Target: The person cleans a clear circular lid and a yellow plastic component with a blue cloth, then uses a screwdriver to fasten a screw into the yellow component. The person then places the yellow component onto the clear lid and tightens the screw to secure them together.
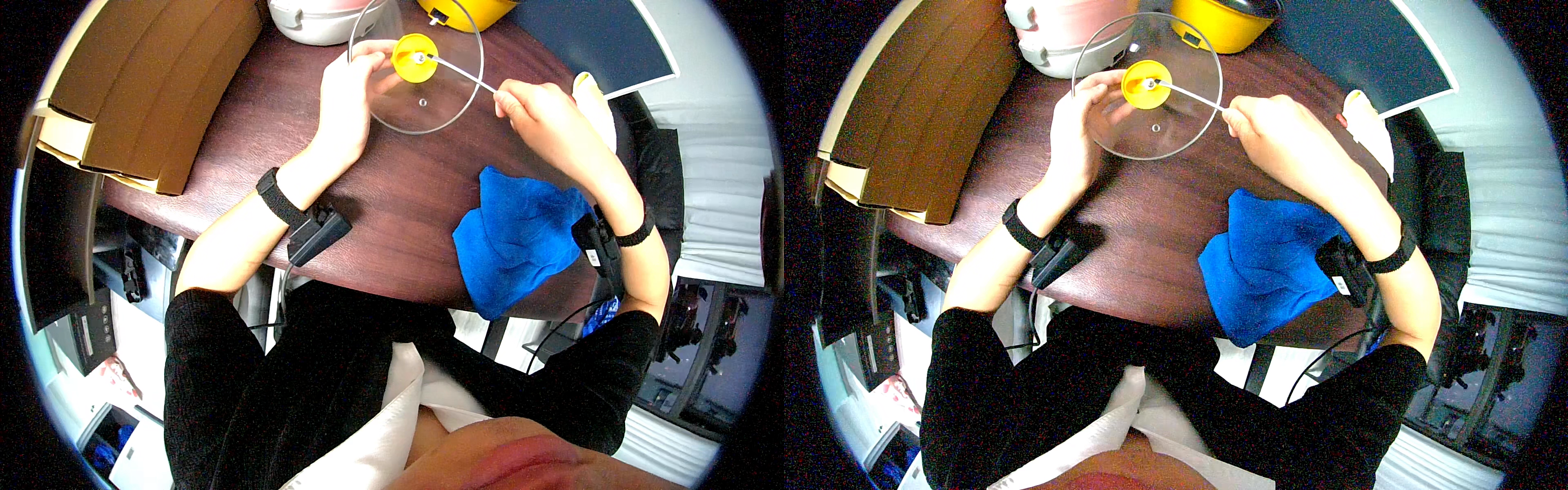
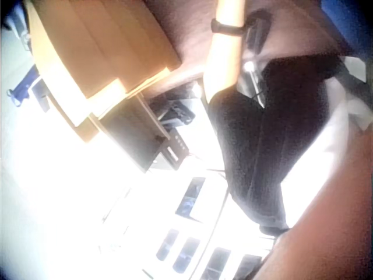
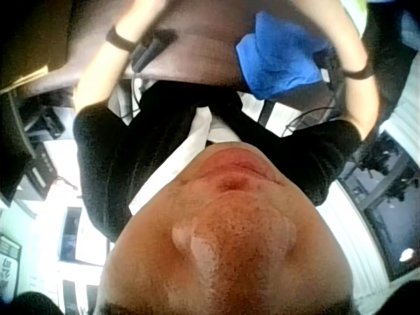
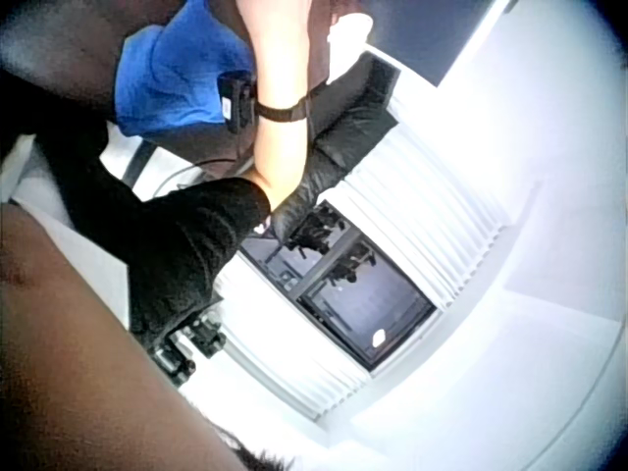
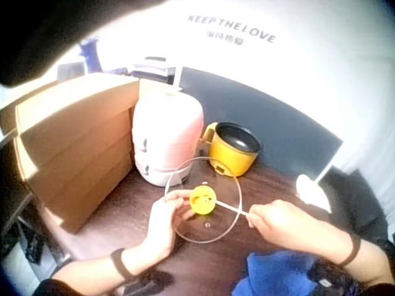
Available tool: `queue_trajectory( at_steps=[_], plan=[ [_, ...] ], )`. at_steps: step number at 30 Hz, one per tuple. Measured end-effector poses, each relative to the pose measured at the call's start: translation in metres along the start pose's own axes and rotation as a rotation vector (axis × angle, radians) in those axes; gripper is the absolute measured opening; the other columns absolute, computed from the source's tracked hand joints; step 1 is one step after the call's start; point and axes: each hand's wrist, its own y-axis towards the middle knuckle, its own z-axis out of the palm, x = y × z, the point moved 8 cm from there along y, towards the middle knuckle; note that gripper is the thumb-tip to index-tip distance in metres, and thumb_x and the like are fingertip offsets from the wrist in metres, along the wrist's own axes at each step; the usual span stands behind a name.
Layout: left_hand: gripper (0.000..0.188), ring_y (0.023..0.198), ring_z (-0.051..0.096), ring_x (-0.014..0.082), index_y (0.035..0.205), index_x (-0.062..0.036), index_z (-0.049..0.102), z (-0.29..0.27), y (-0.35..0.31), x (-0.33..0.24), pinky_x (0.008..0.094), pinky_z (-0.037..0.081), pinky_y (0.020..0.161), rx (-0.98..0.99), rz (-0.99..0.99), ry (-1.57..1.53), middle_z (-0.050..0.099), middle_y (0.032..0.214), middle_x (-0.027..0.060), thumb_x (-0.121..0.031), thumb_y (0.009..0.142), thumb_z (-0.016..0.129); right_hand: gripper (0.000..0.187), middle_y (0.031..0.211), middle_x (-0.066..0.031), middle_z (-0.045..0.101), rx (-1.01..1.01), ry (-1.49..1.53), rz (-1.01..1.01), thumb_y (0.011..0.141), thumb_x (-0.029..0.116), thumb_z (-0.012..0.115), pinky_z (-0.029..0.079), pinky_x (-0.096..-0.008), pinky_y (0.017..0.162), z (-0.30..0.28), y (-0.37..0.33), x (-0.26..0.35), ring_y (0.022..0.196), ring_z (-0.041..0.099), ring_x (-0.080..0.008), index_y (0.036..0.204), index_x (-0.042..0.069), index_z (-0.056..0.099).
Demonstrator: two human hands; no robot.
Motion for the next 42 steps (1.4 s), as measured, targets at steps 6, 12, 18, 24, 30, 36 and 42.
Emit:
queue_trajectory(
  at_steps=[6,12,18,24,30,36,42],
  plan=[
    [0.035,0.106,0.054,0.0220,0.110,0.0051,0.055,0.001,0.000,0.000,0.0371,0.042,0.095,-0.016,-0.019,0.006,0.057,0.111,0.0133,-0.021,0.088,0.045,0.030,0.070,-0.0180,0.060,0.082,0.180,0.081,0.093,0.020,0.045,0.047,-0.0377,0.065,0.010,-0.002,-0.003,0.070,0.062,-0.0307,0.078,-0.001,0.059],
    [0.036,0.106,0.054,0.0216,0.111,0.0053,0.054,0.004,-0.001,-0.006,0.0368,0.042,0.095,0.016,0.002,0.028,0.058,0.111,0.0132,-0.021,0.088,0.045,0.031,0.069,-0.0172,0.060,0.121,0.207,0.174,0.092,0.021,0.045,0.047,-0.0363,0.065,0.011,-0.003,-0.002,0.069,0.062,-0.0282,0.078,-0.002,0.058],
    [0.032,0.103,0.056,0.0189,0.108,0.0049,0.057,0.006,-0.003,-0.010,0.0332,0.044,0.092,0.004,0.012,0.028,0.059,0.108,0.0119,-0.018,0.088,0.044,0.031,0.067,-0.0164,0.059,0.147,0.215,0.187,0.092,0.022,0.045,0.046,-0.0358,0.063,0.014,-0.004,-0.003,0.064,0.059,-0.0252,0.076,-0.001,0.058],
    [0.035,0.105,0.054,0.0192,0.109,0.0056,0.056,0.005,-0.002,-0.011,0.0341,0.042,0.094,0.000,-0.004,0.038,0.058,0.111,0.0126,-0.020,0.088,0.045,0.032,0.057,-0.0094,0.052,0.144,0.280,0.221,0.093,0.024,0.045,0.042,-0.0328,0.053,0.017,-0.005,-0.011,0.054,0.051,-0.0163,0.073,0.001,0.056],
    [0.036,0.104,0.055,0.0198,0.110,0.0060,0.055,0.006,-0.005,-0.010,0.0337,0.043,0.093,-0.007,-0.030,0.044,0.058,0.111,0.0122,-0.021,0.088,0.046,0.033,0.051,-0.0022,0.045,0.178,0.390,0.300,0.094,0.027,0.044,0.036,-0.0287,0.041,0.029,-0.007,-0.019,0.043,0.044,-0.0104,0.073,0.003,0.055],
    [0.039,0.108,0.054,0.0199,0.114,0.0050,0.054,0.007,-0.005,-0.012,0.0332,0.042,0.094,0.045,0.004,0.231,0.057,0.115,0.0113,-0.023,0.088,0.045,0.033,0.053,0.0005,0.045,0.314,0.579,0.398,0.095,0.029,0.043,0.035,-0.0261,0.035,0.037,-0.009,-0.021,0.039,0.043,-0.0095,0.075,0.006,0.053],
    [0.030,0.091,0.058,0.0134,0.106,0.0038,0.060,0.010,-0.006,-0.025,0.0255,0.044,0.084,-0.023,0.166,0.268,0.065,0.098,0.0088,-0.011,0.084,0.046,0.034,0.056,0.0003,0.047,0.420,0.880,0.447,0.095,0.031,0.043,0.036,-0.0248,0.034,0.051,-0.011,-0.017,0.039,0.044,-0.0101,0.075,0.006,0.052]
  ],
)
